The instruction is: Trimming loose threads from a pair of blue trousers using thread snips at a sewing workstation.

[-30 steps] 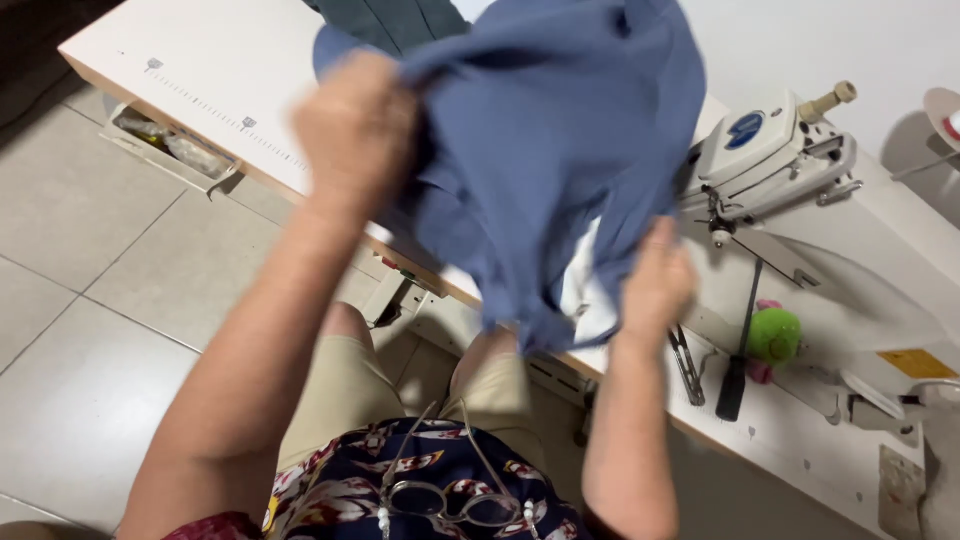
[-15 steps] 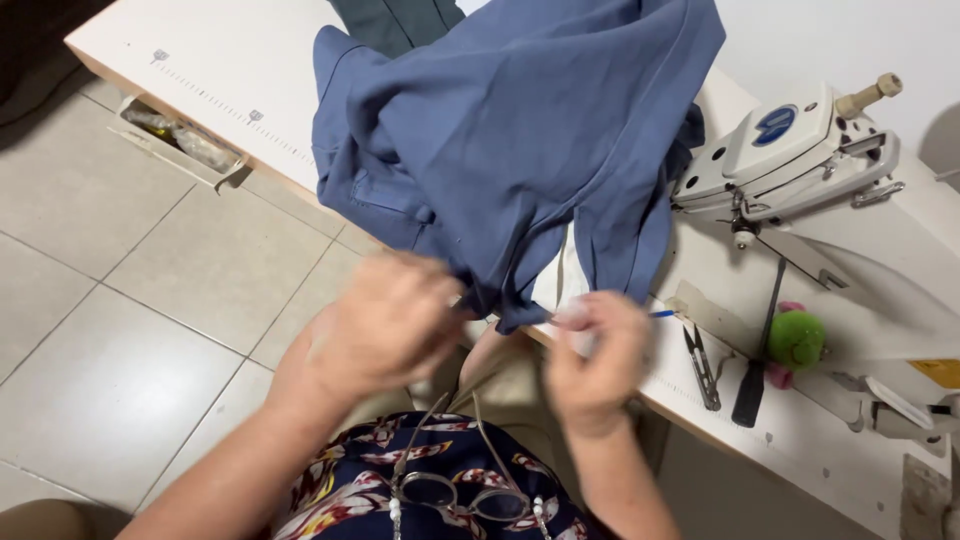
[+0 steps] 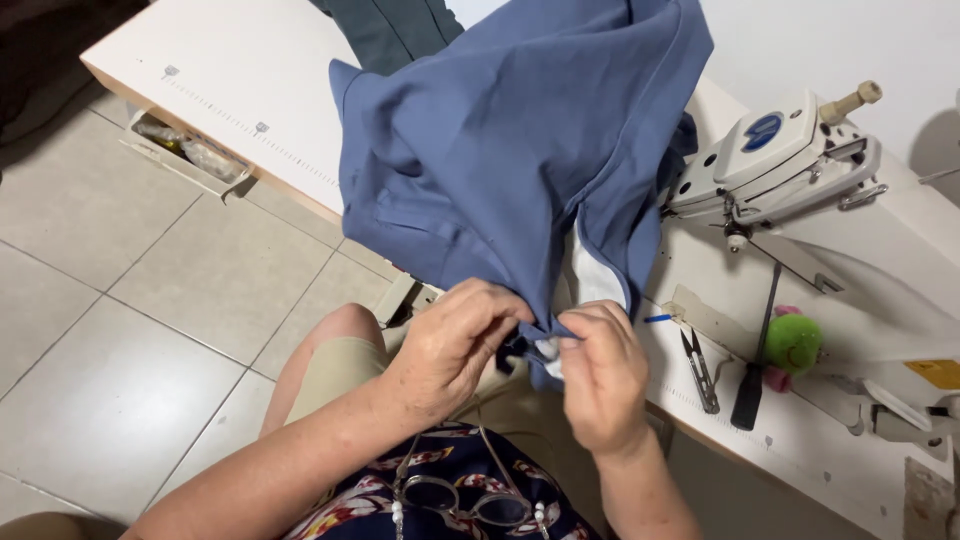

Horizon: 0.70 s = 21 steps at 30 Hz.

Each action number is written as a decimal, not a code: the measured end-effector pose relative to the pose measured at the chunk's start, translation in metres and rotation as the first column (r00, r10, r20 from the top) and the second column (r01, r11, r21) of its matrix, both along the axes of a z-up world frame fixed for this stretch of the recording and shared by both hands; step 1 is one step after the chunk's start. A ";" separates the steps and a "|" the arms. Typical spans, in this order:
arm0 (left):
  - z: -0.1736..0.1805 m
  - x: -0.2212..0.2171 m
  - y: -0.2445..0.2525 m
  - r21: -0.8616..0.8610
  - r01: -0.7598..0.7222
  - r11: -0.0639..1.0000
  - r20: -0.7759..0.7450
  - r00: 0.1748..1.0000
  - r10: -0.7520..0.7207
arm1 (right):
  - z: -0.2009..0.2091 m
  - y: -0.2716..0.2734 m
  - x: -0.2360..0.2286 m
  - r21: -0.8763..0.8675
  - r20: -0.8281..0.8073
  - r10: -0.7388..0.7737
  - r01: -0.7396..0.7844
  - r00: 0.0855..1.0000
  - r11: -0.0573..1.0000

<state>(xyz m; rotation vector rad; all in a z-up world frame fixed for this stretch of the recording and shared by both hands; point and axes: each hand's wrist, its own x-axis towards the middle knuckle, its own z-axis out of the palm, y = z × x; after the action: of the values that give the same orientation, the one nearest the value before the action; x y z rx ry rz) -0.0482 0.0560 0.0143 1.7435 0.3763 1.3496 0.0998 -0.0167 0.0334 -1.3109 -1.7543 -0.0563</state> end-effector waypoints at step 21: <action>0.028 0.038 0.018 -0.732 0.669 0.132 0.667 0.742 -0.061 | -0.039 0.020 0.039 -0.227 -0.870 -0.143 -0.125 0.471 0.966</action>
<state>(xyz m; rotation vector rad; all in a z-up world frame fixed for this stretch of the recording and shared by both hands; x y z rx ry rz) -0.0104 0.0744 0.0422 0.2784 0.3025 0.7343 0.1385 0.0034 -0.0052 -1.1793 -0.8250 0.7721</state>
